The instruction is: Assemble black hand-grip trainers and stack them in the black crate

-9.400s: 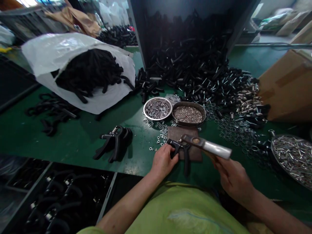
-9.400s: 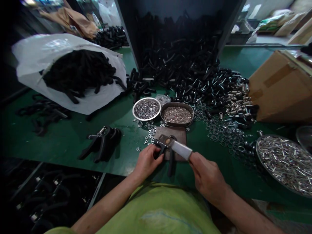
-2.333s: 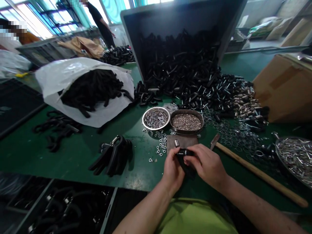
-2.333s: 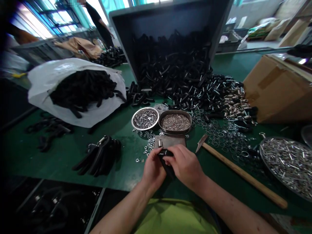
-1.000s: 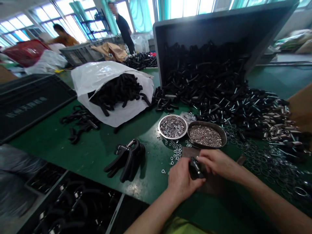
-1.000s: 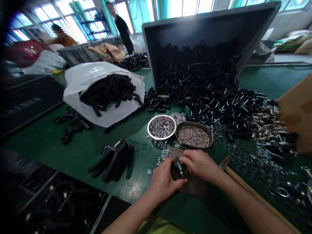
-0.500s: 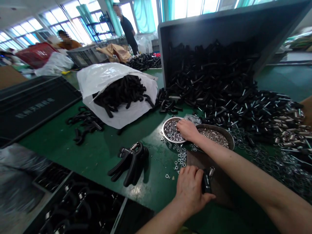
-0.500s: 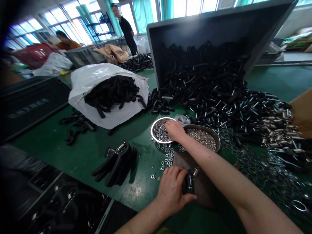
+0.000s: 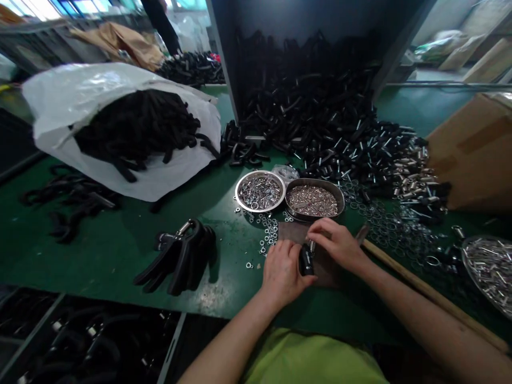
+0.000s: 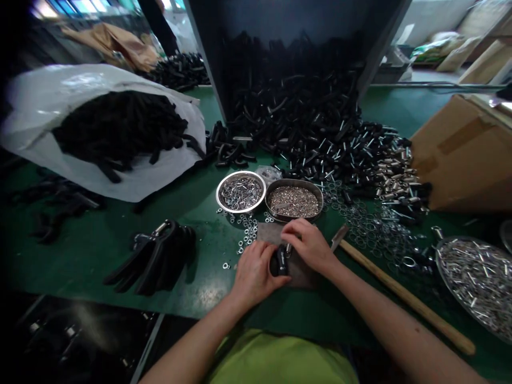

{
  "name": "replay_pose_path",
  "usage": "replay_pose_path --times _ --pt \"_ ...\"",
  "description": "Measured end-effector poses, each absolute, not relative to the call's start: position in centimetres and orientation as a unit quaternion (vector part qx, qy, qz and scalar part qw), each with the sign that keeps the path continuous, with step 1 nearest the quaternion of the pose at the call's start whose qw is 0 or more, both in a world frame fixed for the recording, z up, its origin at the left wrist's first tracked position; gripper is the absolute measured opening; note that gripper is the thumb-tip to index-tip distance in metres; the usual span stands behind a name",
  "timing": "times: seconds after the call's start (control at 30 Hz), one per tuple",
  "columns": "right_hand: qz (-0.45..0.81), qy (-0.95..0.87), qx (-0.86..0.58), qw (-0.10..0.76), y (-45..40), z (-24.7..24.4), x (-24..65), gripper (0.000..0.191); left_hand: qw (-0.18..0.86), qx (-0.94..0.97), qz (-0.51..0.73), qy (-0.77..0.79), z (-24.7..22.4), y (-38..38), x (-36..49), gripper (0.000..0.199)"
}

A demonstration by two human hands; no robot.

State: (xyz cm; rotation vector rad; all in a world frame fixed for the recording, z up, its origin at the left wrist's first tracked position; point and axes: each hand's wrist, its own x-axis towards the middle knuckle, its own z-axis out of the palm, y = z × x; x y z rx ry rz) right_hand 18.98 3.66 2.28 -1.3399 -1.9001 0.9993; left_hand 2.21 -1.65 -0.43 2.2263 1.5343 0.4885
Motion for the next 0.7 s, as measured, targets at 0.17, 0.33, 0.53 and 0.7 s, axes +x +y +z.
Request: replay_pose_path --times 0.17,0.33,0.53,0.7 --pt "0.282 -0.781 -0.485 0.275 2.1 -0.2 19.1 0.012 0.179 0.799 0.166 0.549 -0.4 -1.8 2.4 0.057" --pt "0.182 -0.826 -0.472 0.25 1.4 -1.3 18.4 0.014 0.174 0.801 0.163 0.548 -0.3 -1.9 2.4 0.058" --pt "0.128 -0.846 -0.457 0.243 0.3 -1.3 18.7 0.017 0.168 0.811 0.16 0.537 -0.3 -2.0 2.2 0.057" --pt "0.136 -0.842 -0.468 0.23 0.9 0.6 21.8 0.023 0.176 0.817 0.163 0.525 -0.4 -1.9 2.0 0.06"
